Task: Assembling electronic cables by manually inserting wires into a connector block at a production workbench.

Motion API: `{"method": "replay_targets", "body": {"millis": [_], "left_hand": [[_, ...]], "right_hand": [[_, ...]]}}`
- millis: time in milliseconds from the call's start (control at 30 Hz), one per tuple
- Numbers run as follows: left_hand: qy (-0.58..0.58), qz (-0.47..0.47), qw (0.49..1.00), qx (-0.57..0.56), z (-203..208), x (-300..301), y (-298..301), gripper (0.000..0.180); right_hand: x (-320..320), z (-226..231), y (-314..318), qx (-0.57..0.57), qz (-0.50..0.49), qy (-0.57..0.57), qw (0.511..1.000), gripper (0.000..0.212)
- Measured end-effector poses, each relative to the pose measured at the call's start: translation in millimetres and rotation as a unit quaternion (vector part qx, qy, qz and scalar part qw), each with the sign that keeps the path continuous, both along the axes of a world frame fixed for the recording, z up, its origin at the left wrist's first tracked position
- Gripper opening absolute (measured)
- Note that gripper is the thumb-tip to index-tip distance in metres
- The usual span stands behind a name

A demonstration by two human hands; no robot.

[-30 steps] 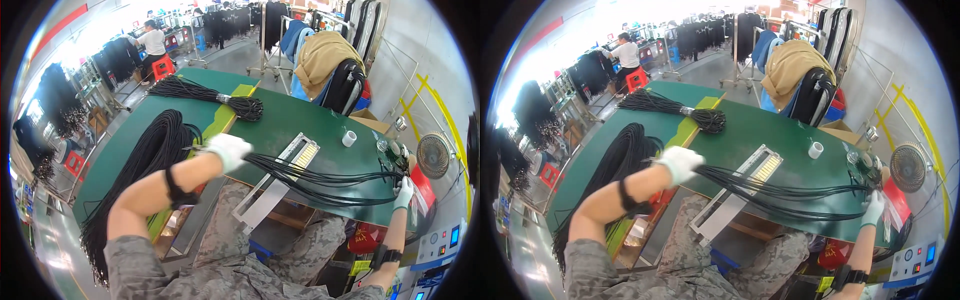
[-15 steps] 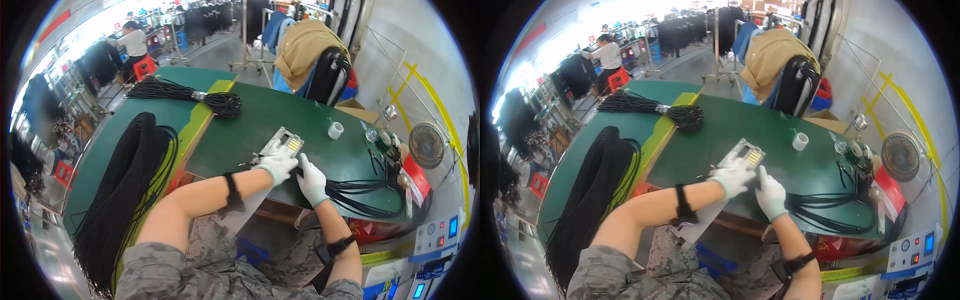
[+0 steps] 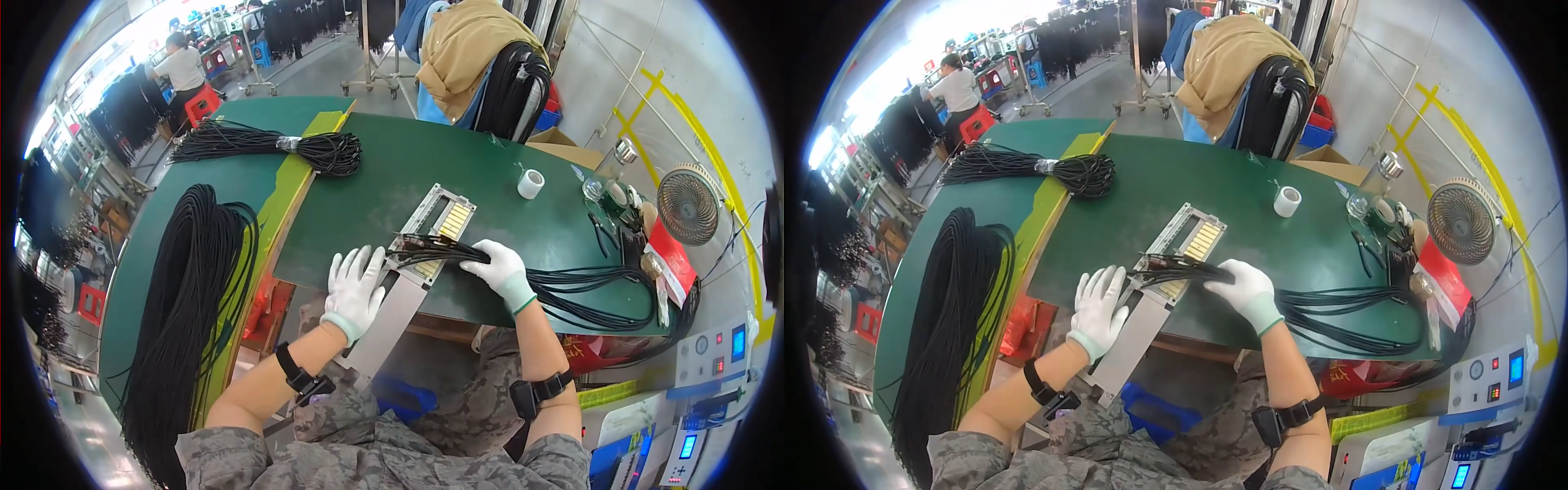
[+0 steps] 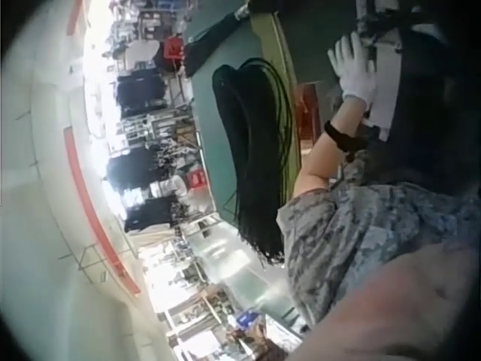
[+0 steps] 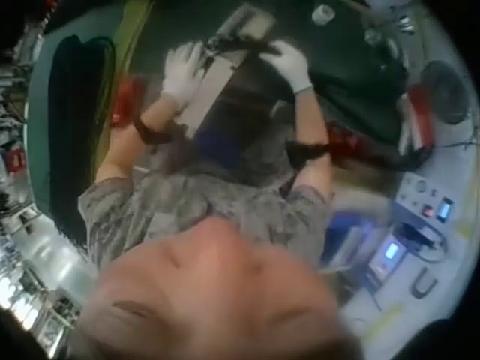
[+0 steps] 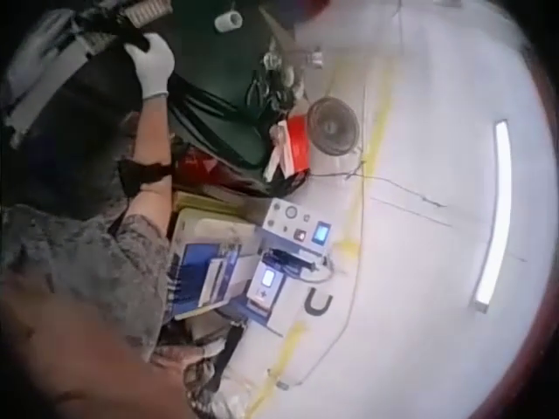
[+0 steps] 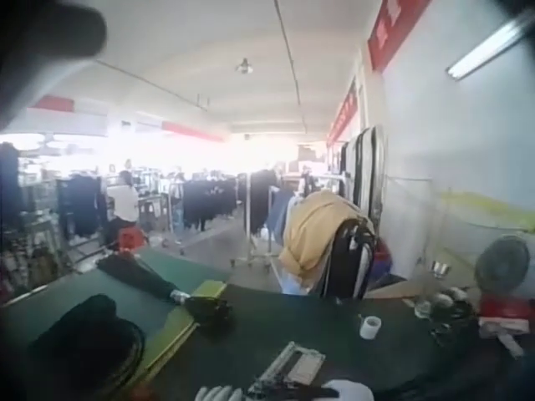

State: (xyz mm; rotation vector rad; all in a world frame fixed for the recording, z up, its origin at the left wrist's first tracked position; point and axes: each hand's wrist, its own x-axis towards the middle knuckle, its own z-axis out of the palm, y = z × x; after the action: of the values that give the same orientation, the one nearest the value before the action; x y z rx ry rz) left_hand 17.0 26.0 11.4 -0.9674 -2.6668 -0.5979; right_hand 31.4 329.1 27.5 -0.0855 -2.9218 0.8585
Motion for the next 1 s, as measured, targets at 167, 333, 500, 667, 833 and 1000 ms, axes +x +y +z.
{"method": "replay_targets", "body": {"millis": [167, 333, 500, 667, 833, 1000], "left_hand": [[0.042, 0.079, 0.996, -0.026, -6, 21, 6, 0.065], [0.015, 0.094, 0.995, 0.005, -21, 34, 11, 0.059], [-0.008, 0.103, 0.993, 0.056, -29, 54, 16, 0.056], [-0.011, 0.073, 0.983, 0.17, -4, 46, 10, 0.05], [-0.043, 0.05, 0.986, 0.156, 26, -11, 7, 0.033], [-0.059, 0.049, 0.982, 0.171, 12, -39, 29, 0.018]], "right_hand": [[-2, 13, 11, -0.016, -0.043, -0.01, 0.999, 0.045], [-8, 6, 5, 0.054, 0.027, 0.043, 0.997, 0.047], [-34, -3, -2, 0.026, 0.028, 0.006, 0.999, 0.044], [-33, 0, 8, -0.006, -0.06, 0.168, 0.984, 0.033], [-21, 2, -27, 0.145, 0.086, 0.133, 0.977, 0.022], [-18, 1, -26, 0.135, 0.072, 0.127, 0.98, 0.022]]}}
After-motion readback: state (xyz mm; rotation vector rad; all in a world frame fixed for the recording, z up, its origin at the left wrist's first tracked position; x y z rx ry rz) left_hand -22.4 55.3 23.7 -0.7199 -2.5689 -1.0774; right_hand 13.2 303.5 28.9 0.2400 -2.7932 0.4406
